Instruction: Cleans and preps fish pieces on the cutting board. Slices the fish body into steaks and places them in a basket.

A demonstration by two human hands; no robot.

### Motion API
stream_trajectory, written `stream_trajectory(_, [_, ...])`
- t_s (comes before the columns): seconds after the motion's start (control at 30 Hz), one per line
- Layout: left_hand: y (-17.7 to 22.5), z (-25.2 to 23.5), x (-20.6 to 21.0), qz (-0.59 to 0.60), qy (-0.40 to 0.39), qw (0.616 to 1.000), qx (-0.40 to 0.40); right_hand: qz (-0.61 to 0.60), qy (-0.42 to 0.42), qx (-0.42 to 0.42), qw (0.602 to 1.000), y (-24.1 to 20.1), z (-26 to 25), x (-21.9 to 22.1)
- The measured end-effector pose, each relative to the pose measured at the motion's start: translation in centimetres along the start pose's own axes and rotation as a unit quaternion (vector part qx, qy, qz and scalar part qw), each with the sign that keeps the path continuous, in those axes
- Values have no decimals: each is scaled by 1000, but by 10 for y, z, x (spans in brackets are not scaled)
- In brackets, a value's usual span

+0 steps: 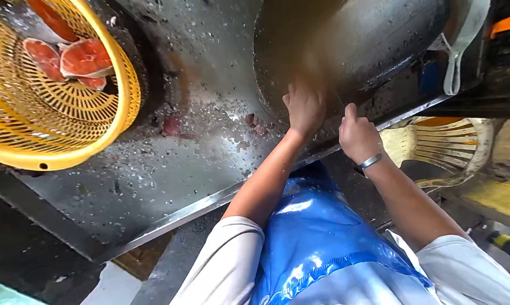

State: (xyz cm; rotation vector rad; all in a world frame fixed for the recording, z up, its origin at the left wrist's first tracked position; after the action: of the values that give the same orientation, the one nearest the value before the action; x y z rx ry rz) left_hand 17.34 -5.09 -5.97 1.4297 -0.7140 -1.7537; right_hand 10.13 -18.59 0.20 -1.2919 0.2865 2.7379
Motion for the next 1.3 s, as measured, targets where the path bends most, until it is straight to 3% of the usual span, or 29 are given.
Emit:
stream_trajectory(0.27, [5,-23,-1,-25,25,998,58,38,-52,35,997,-11,4,-23])
stream_trajectory(0.47, [3,-31,2,-31,6,999,40,1,-11,23,1000,-38,-45,-25])
stream_trajectory(0.63, [1,-25,2,-16,5,999,46,50,-51,41,997,-19,-6,-31])
stream_trajectory(0.8, [2,-24,2,-31,-37,999,18,16,-42,49,998,-33,-33,-19])
stream_trajectory(0.9, [1,-32,-1,-26,-26,999,29,43,-49,52,997,-31,-23,-35])
stream_trajectory(1.3, [4,-32,-2,-27,-9,1000,4,5,-43,57,997,-26,-38,-17])
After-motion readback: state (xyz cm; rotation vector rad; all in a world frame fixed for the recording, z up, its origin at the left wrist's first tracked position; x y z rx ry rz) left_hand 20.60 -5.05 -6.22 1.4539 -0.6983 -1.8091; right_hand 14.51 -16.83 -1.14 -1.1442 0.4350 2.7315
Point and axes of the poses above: each hand's wrist, its own z-axis away from the middle knuckle, its own x-axis out of the palm, y = z × x, the point moved 10 cm from there along -z, towards the middle knuckle, and after that the axes turned 4 degrees about z, right-handed, at the moved point
